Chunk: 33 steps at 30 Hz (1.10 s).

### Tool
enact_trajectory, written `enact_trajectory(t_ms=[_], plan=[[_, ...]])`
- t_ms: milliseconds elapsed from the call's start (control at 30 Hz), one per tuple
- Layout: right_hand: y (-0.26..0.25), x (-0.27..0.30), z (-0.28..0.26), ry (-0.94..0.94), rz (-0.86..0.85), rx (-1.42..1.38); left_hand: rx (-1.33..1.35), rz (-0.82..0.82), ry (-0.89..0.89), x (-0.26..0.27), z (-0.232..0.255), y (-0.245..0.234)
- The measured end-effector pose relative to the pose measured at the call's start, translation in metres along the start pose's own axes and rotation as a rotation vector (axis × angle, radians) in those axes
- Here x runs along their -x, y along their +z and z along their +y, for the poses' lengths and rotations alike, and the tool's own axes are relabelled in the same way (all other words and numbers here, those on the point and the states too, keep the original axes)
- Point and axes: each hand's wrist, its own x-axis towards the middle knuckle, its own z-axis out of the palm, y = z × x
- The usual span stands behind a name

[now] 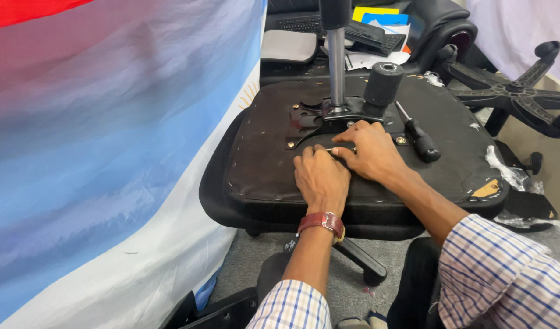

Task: The person is assembling a chair by attaching the seat to the base using a screwdriver and screws. They align the seat, insert screws, and tighten them to secure the connection.

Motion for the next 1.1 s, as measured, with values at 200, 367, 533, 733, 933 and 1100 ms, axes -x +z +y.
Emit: enact_trajectory(t_ms=[200, 367, 533, 733, 933, 1100], plan=[[0.020, -0.006, -0.005, 0.160, -0.067, 0.107, -0.023, -0.087, -0.063, -0.001, -0.003, 0.003], [0.011, 0.005, -0.011, 0.187, -0.082, 0.074, -0.013, -0.038, -0.032, 0.006, 0.001, -0.002], [-0.012, 0.017, -0.013, 0.211, -0.073, -0.101, 0.150, -0.007, -0.091, 0.014, 0.013, -0.012], [-0.053, 0.054, -0.011, 0.617, 0.010, -0.392, 0.678, -0.078, -0.175, 0.023, 0.046, -0.003], [-0.082, 0.088, 0.015, 0.562, 0.269, -0.658, 0.860, -0.301, -0.246, 0.037, 0.085, 0.016], [-0.098, 0.120, 0.040, 0.682, 0.344, -0.632, 0.800, -0.292, -0.057, 0.059, 0.113, 0.031]])
